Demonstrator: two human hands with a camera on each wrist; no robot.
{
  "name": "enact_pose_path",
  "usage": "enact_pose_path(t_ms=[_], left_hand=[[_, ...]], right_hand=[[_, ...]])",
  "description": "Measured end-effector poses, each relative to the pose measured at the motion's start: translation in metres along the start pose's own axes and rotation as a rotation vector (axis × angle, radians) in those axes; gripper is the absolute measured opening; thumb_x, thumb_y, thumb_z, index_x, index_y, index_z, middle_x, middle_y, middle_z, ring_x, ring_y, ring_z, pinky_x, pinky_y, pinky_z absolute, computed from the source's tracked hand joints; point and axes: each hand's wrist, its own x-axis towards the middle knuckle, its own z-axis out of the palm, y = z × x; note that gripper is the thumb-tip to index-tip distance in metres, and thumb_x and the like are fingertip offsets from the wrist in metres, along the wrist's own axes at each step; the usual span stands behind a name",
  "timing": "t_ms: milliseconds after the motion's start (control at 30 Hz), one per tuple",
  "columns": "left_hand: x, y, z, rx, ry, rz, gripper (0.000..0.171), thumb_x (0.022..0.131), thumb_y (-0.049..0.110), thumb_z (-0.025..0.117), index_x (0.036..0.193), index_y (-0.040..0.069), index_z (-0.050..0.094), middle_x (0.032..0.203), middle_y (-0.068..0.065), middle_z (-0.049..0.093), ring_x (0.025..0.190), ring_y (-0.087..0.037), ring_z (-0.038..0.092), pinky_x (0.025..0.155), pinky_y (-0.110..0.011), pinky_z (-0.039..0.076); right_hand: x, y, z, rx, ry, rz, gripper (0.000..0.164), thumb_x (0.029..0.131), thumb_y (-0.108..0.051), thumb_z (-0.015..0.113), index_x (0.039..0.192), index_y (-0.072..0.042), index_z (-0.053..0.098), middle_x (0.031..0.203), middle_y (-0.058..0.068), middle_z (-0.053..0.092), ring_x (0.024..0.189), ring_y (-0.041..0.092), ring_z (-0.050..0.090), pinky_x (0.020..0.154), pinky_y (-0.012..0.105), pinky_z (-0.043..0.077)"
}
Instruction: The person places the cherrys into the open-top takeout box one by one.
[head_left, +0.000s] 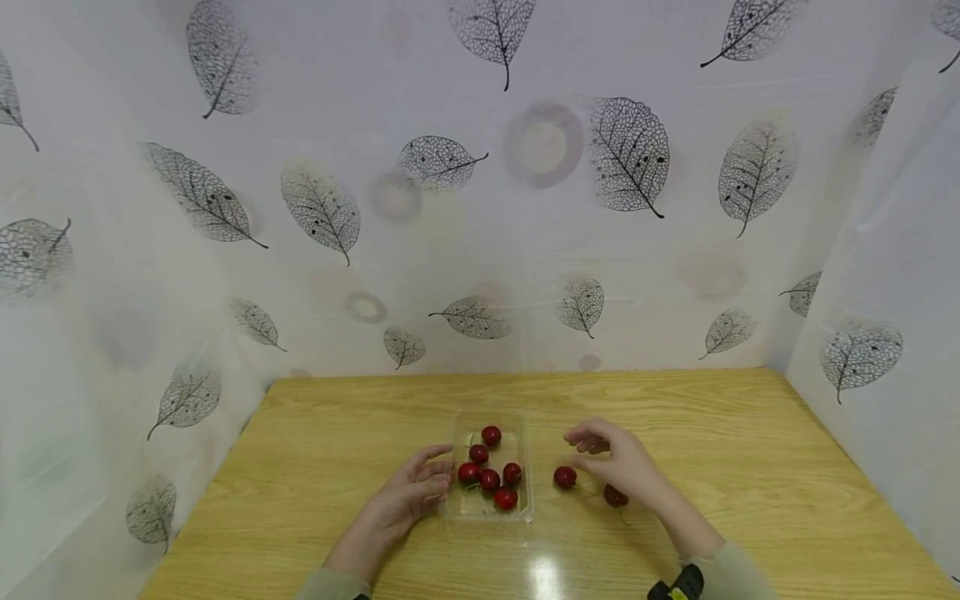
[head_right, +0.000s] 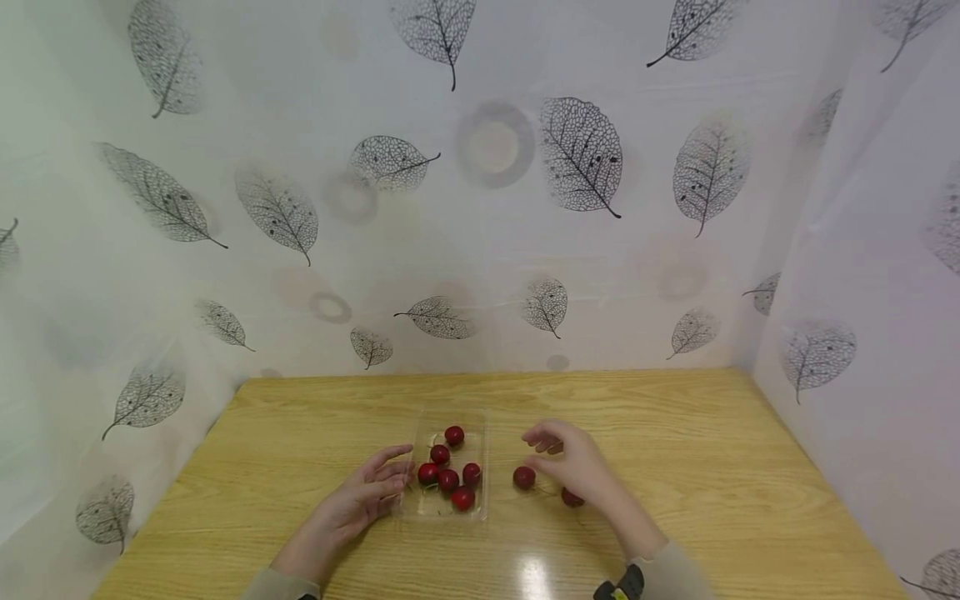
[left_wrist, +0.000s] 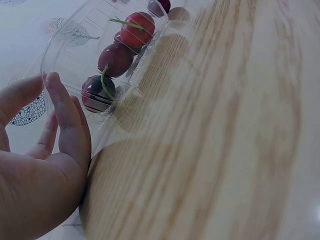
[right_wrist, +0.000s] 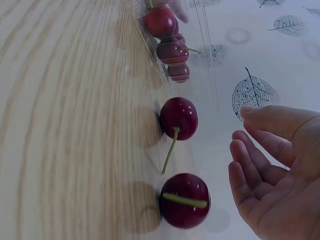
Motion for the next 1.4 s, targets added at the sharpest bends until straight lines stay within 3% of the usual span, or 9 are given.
enact_pose_path(t_ms=[400, 800, 1067, 1400], left_hand=[[0.000, 0.000, 0.000, -0.001, 0.010, -0.001, 0.070, 0.102, -0.001, 0.063, 0.163, 0.001, 0.030, 0.129, -0.001, 0.058, 0.110, -0.008, 0.062, 0.089, -0.018, 0.057], [0.000, 0.000, 0.000, 0.003, 0.011, 0.003, 0.069, 0.101, -0.002, 0.063, 0.163, 0.001, 0.031, 0.127, 0.000, 0.058, 0.110, -0.008, 0.062, 0.088, -0.018, 0.057], [0.000, 0.000, 0.000, 0.004, 0.009, 0.002, 0.069, 0.101, 0.000, 0.064, 0.163, 0.002, 0.032, 0.128, -0.001, 0.057, 0.111, -0.008, 0.061, 0.088, -0.019, 0.057], [0.001, -0.001, -0.001, 0.010, 0.007, 0.001, 0.069, 0.102, 0.000, 0.063, 0.163, 0.002, 0.031, 0.130, -0.002, 0.056, 0.112, -0.009, 0.061, 0.088, -0.019, 0.057]], right_hand=[[-0.014, 0.008, -0.014, -0.029, 0.039, 0.016, 0.027, 0.091, -0.006, 0.081, 0.116, 0.000, 0.073, 0.111, 0.018, 0.075, 0.095, 0.021, 0.071, 0.087, 0.030, 0.061], [-0.027, 0.028, -0.019, -0.043, 0.051, 0.061, 0.024, 0.091, -0.005, 0.081, 0.113, -0.001, 0.074, 0.109, 0.016, 0.076, 0.091, 0.004, 0.067, 0.084, 0.025, 0.060], [-0.036, 0.032, -0.022, -0.019, 0.008, 0.125, 0.026, 0.094, -0.009, 0.080, 0.118, -0.001, 0.073, 0.111, 0.012, 0.075, 0.092, 0.001, 0.065, 0.082, 0.023, 0.059], [-0.044, 0.037, -0.023, 0.033, -0.025, 0.141, 0.031, 0.095, -0.012, 0.079, 0.122, 0.002, 0.071, 0.109, 0.013, 0.075, 0.090, -0.004, 0.062, 0.080, 0.021, 0.058]])
